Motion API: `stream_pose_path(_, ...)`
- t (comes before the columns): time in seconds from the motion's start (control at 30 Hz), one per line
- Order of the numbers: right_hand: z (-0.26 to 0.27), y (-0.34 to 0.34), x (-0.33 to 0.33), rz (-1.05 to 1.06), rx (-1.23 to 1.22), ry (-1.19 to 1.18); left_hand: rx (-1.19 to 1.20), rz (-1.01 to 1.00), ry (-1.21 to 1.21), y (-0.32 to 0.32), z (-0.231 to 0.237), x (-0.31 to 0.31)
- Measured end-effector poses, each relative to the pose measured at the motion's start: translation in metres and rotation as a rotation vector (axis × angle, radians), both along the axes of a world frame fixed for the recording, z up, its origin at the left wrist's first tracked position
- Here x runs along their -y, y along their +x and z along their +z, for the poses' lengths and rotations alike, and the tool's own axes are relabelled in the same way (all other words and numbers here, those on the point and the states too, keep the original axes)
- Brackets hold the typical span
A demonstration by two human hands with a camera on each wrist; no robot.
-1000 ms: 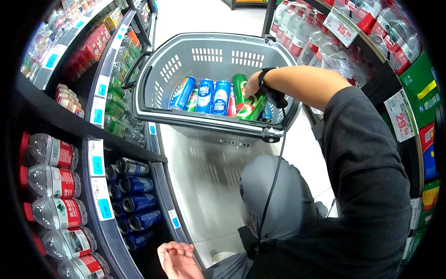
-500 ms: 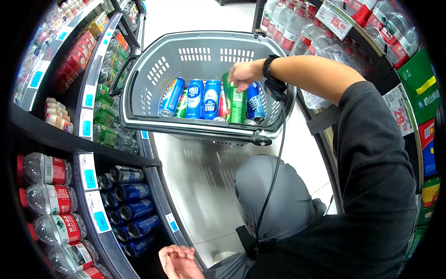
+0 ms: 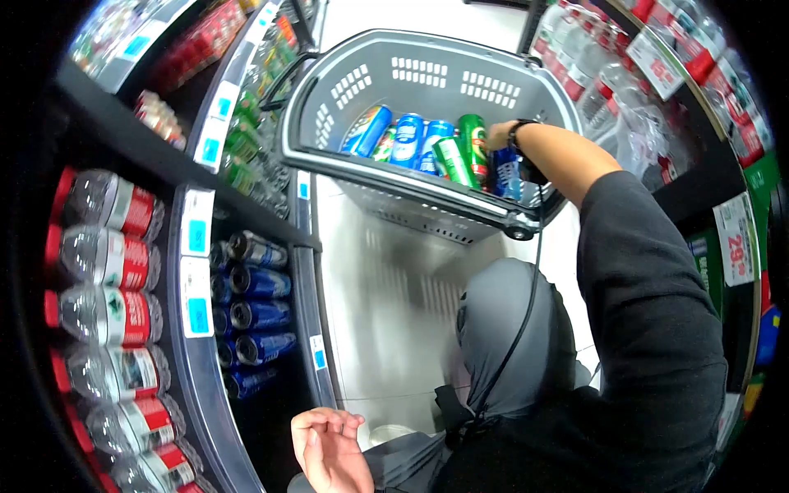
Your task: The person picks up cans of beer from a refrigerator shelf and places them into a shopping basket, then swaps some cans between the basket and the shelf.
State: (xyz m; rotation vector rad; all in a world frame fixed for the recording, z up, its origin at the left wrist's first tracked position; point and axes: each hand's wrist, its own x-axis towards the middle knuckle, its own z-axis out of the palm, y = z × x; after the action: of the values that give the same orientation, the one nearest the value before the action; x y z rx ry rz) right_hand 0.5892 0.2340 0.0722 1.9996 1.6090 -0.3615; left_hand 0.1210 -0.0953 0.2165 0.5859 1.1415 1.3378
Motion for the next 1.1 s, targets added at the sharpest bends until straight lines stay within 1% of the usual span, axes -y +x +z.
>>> stream_pose_path(0.03,0.016,-0.008,0.009,-0.109,-0.067,0.048,-0.007,-0.011,0.002,0.001,0.003,0.001)
stream_pose_path(0.07,-0.009,0.014,0.003,0.044,0.040,0.079,-0.011,-0.023,0.009,0.001,0.006,0.004)
stream_pose_path(0.1,-0.007,0.017,0.002,-0.028,0.043,0.100,0.131,-0.067,0.033,-0.002,0.016,0.011)
stream_pose_path(0.13,-0.004,0.014,0.002,-0.100,0.043,0.117,0.130,-0.041,0.034,0.000,0.016,0.011)
stream_pose_path(0.17,0.002,0.016,0.002,-0.199,-0.033,0.118,0.070,-0.019,0.045,0.003,0.015,0.009)
stream_pose_path(0.2,0.030,-0.004,0.013,-0.210,-0.031,0.050,0.011,0.009,0.046,0.007,0.013,0.009)
stream_pose_path(0.23,0.052,-0.019,0.021,-0.279,-0.092,0.054,-0.006,-0.023,0.046,0.002,0.010,0.009)
stream_pose_path(0.3,0.059,-0.013,0.017,-0.440,-0.369,0.067,-0.003,-0.051,0.042,0.002,0.013,0.009)
stream_pose_path(0.33,0.060,-0.015,0.017,-0.456,-0.416,0.098,0.015,-0.062,0.052,0.002,0.012,0.009)
stream_pose_path(0.37,0.064,-0.019,0.017,-0.403,-0.395,0.068,0.015,-0.094,0.065,0.001,0.012,0.010)
stream_pose_path(0.4,0.062,-0.015,0.016,-0.342,-0.441,0.092,0.019,-0.132,0.078,0.000,0.011,0.013)
stream_pose_path(0.43,0.064,-0.010,0.011,-0.395,-0.412,0.020,0.022,-0.088,0.059,-0.003,0.009,0.016)
stream_pose_path(0.47,0.085,-0.021,0.022,-0.372,-0.501,-0.014,0.044,-0.130,0.065,-0.004,0.007,0.016)
stream_pose_path(0.5,0.087,-0.023,0.027,-0.355,-0.584,-0.071,0.067,-0.177,0.069,-0.004,0.007,0.017)
stream_pose_path(0.53,0.088,-0.023,0.032,-0.347,-0.664,-0.134,0.080,-0.153,0.058,-0.003,0.008,0.018)
stream_pose_path(0.6,0.095,-0.034,0.039,-0.203,-0.651,-0.170,0.128,-0.213,0.089,-0.004,0.010,0.019)
stream_pose_path(0.63,0.095,-0.043,0.041,-0.190,-0.557,-0.139,0.156,-0.226,0.097,-0.004,0.012,0.019)
stream_pose_path(0.67,0.092,-0.044,0.041,-0.180,-0.546,-0.141,0.165,-0.215,0.100,-0.005,0.010,0.021)
stream_pose_path(0.73,0.095,-0.058,0.045,-0.044,-0.448,-0.052,0.147,-0.270,0.114,-0.006,0.009,0.022)
stream_pose_path(0.77,0.100,-0.065,0.048,-0.033,-0.421,0.005,0.161,-0.277,0.119,-0.007,0.009,0.022)
stream_pose_path(0.83,0.115,-0.070,0.055,0.058,-0.420,0.150,0.182,-0.281,0.109,-0.009,0.010,0.023)
stream_pose_path(0.87,0.132,-0.074,0.063,0.122,-0.418,0.244,0.195,-0.299,0.093,-0.010,0.010,0.023)
stream_pose_path(0.9,0.150,-0.076,0.065,0.099,-0.385,0.269,0.202,-0.292,0.100,-0.011,0.009,0.023)
stream_pose_path(0.93,0.169,-0.082,0.079,0.193,-0.433,0.421,0.236,-0.294,0.080,-0.013,0.007,0.023)
stream_pose_path(0.97,0.204,-0.106,0.097,0.143,-0.419,0.415,0.269,-0.298,0.061,-0.013,0.005,0.022)
stream_pose_path(1.0,0.218,-0.094,0.102,0.267,-0.421,0.566,0.276,-0.297,0.065,-0.014,0.002,0.020)
stream_pose_path(1.03,0.246,-0.114,0.123,0.268,-0.418,0.615,0.328,-0.304,0.022,-0.016,-0.002,0.019)
stream_pose_path(1.07,0.264,-0.111,0.131,0.358,-0.463,0.634,0.378,-0.311,-0.022,-0.016,-0.004,0.017)
stream_pose_path(1.1,0.279,-0.105,0.137,0.406,-0.506,0.671,0.447,-0.302,-0.078,-0.016,-0.005,0.015)
